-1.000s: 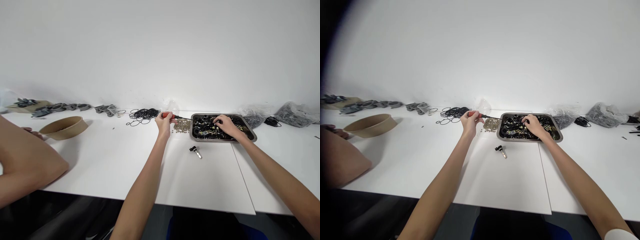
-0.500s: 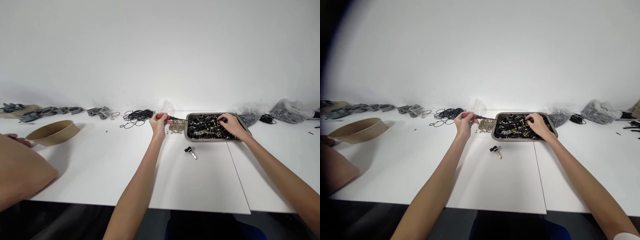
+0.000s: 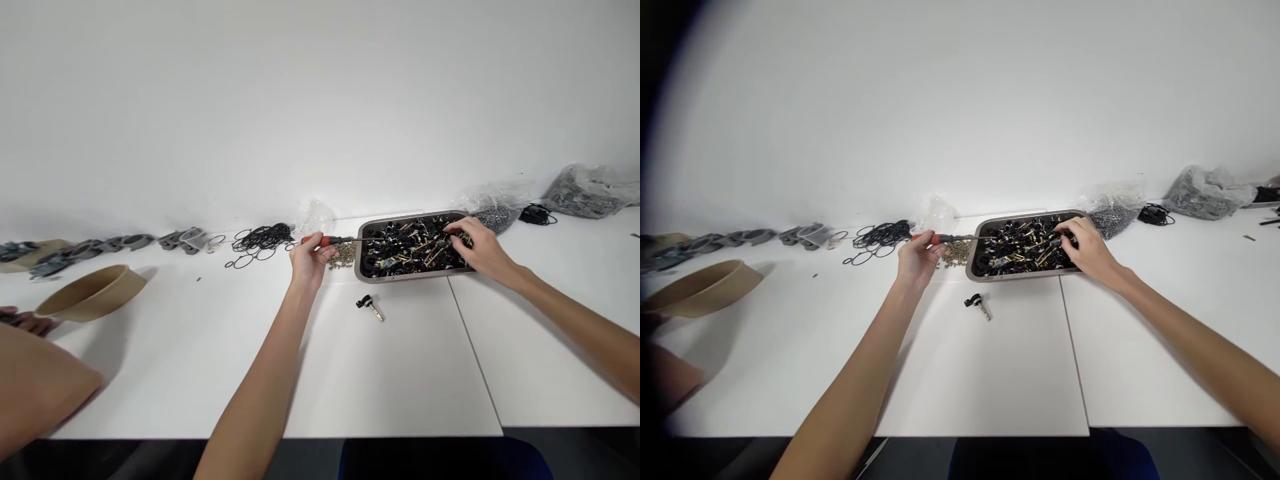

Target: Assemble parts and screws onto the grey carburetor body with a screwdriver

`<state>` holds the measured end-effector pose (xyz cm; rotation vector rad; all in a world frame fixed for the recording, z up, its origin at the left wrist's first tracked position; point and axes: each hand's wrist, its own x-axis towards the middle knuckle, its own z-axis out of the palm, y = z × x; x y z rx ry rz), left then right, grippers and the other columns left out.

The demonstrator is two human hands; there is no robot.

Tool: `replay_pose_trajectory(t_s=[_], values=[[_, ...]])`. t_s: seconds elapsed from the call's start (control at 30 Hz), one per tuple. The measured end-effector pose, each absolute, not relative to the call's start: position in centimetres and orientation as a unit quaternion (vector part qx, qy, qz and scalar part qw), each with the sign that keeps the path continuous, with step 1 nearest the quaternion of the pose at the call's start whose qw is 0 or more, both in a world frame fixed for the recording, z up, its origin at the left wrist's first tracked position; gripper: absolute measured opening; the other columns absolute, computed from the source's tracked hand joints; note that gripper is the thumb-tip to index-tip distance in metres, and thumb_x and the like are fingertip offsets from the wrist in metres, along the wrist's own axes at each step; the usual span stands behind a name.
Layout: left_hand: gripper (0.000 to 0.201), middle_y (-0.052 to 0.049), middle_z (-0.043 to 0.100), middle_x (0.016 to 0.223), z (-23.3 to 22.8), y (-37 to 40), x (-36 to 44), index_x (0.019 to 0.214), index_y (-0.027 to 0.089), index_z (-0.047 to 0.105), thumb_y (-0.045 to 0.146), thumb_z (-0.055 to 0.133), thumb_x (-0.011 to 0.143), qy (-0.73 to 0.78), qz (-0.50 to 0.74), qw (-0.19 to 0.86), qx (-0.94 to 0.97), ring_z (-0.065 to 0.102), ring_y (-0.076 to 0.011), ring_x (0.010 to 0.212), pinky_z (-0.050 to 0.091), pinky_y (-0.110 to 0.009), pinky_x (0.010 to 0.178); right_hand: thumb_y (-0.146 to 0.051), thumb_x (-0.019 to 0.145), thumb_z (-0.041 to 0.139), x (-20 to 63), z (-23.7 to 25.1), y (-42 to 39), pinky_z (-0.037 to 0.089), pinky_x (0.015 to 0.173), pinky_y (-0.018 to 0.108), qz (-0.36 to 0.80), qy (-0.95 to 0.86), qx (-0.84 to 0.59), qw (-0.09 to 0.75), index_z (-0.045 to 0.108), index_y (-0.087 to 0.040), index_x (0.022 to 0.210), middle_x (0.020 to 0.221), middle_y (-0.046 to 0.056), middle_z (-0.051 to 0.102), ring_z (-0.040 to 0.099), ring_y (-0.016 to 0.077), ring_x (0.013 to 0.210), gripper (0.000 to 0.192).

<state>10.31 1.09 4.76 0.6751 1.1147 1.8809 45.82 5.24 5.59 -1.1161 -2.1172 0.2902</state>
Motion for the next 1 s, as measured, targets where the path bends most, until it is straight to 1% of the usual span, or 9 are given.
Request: replay_pose_trajectory(t_s=[0.07, 0.13, 0.23, 0.3, 0.43, 0.53, 0.6, 0.77, 1.0], values=[[0.014, -0.003, 0.061, 0.063, 4.7, 1.1, 10.4, 0.069, 0.017, 0.058, 0.021, 0.072, 0.070, 0.447, 0.740, 0.424, 0.268, 0.055, -0.0118, 0.049, 0.055, -0.027, 0.049, -0.021, 0.087, 0.046, 48.0, 5.6, 4.8, 0.050, 0.098, 0.044, 0.126, -0.799, -0.463, 0.362, 0.070, -0.025, 0.098, 0.107, 0.009, 0.072, 0.064, 0.0281, 0.109, 0.027], [0.015, -0.003, 0.061, 0.063, 4.8, 0.9, 10.6, 0.068, 0.018, 0.059, 0.021, 0.073, 0.071, 0.451, 0.733, 0.428, 0.277, 0.054, -0.0115, 0.049, 0.054, -0.027, 0.048, -0.017, 0.079, 0.045, 50.1, 5.4, 4.8, 0.052, 0.086, 0.041, 0.153, -0.751, -0.514, 0.385, 0.070, -0.025, 0.086, 0.094, 0.008, 0.072, 0.066, 0.0261, 0.096, 0.027], [0.018, -0.005, 0.062, 0.066, 5.5, 0.4, 11.7, 0.068, 0.018, 0.060, 0.023, 0.076, 0.074, 0.454, 0.721, 0.423, 0.310, 0.055, -0.0120, 0.049, 0.055, -0.029, 0.049, -0.015, 0.068, 0.043, 52.1, 4.7, 5.4, 0.049, 0.071, 0.036, 0.206, -0.695, -0.552, 0.412, 0.067, -0.024, 0.072, 0.069, 0.004, 0.066, 0.062, 0.0218, 0.072, 0.026], [0.017, -0.006, 0.065, 0.069, 6.6, 0.0, 13.1, 0.071, 0.018, 0.062, 0.026, 0.077, 0.076, 0.453, 0.709, 0.411, 0.349, 0.056, -0.0132, 0.050, 0.056, -0.032, 0.049, -0.015, 0.065, 0.042, 52.4, 4.3, 5.8, 0.046, 0.067, 0.034, 0.226, -0.697, -0.547, 0.404, 0.066, -0.023, 0.068, 0.061, 0.002, 0.062, 0.058, 0.0193, 0.064, 0.025], [0.017, -0.006, 0.069, 0.068, 9.9, 0.1, 17.3, 0.071, 0.019, 0.067, 0.028, 0.081, 0.076, 0.436, 0.664, 0.391, 0.465, 0.061, -0.0163, 0.051, 0.056, -0.033, 0.046, -0.014, 0.069, 0.041, 52.0, 4.3, 5.9, 0.043, 0.065, 0.031, 0.221, -0.728, -0.532, 0.372, 0.064, -0.021, 0.065, 0.059, 0.001, 0.061, 0.054, 0.0167, 0.060, 0.025], [0.017, -0.004, 0.071, 0.069, 12.0, 1.5, 20.9, 0.074, 0.018, 0.070, 0.027, 0.084, 0.073, 0.395, 0.606, 0.389, 0.571, 0.064, -0.0153, 0.050, 0.059, -0.032, 0.049, -0.010, 0.071, 0.040, 51.8, 4.9, 5.5, 0.040, 0.063, 0.030, 0.218, -0.752, -0.517, 0.345, 0.063, -0.021, 0.064, 0.060, 0.001, 0.061, 0.054, 0.0156, 0.059, 0.026], [0.015, -0.004, 0.073, 0.071, 12.7, 2.7, 22.9, 0.076, 0.018, 0.070, 0.023, 0.084, 0.074, 0.371, 0.579, 0.382, 0.618, 0.066, -0.0145, 0.051, 0.060, -0.029, 0.052, -0.007, 0.072, 0.040, 51.8, 5.2, 5.3, 0.039, 0.063, 0.029, 0.211, -0.765, -0.513, 0.328, 0.062, -0.020, 0.064, 0.060, 0.001, 0.061, 0.053, 0.0150, 0.059, 0.027], [0.008, -0.005, 0.076, 0.077, 12.0, 5.2, 25.9, 0.082, 0.017, 0.073, 0.013, 0.079, 0.079, 0.338, 0.534, 0.369, 0.681, 0.072, -0.0175, 0.058, 0.062, -0.030, 0.054, -0.002, 0.073, 0.038, 51.5, 5.4, 5.0, 0.037, 0.061, 0.028, 0.204, -0.789, -0.501, 0.293, 0.059, -0.019, 0.065, 0.067, 0.001, 0.065, 0.054, 0.0137, 0.060, 0.029], [0.011, -0.001, 0.074, 0.077, 10.5, 5.7, 26.3, 0.083, 0.019, 0.077, 0.010, 0.081, 0.078, 0.347, 0.506, 0.344, 0.711, 0.070, -0.0163, 0.054, 0.060, -0.028, 0.046, 0.000, 0.074, 0.038, 51.3, 5.4, 4.7, 0.034, 0.055, 0.026, 0.180, -0.803, -0.481, 0.302, 0.060, -0.019, 0.066, 0.063, -0.001, 0.061, 0.048, 0.0110, 0.054, 0.030]])
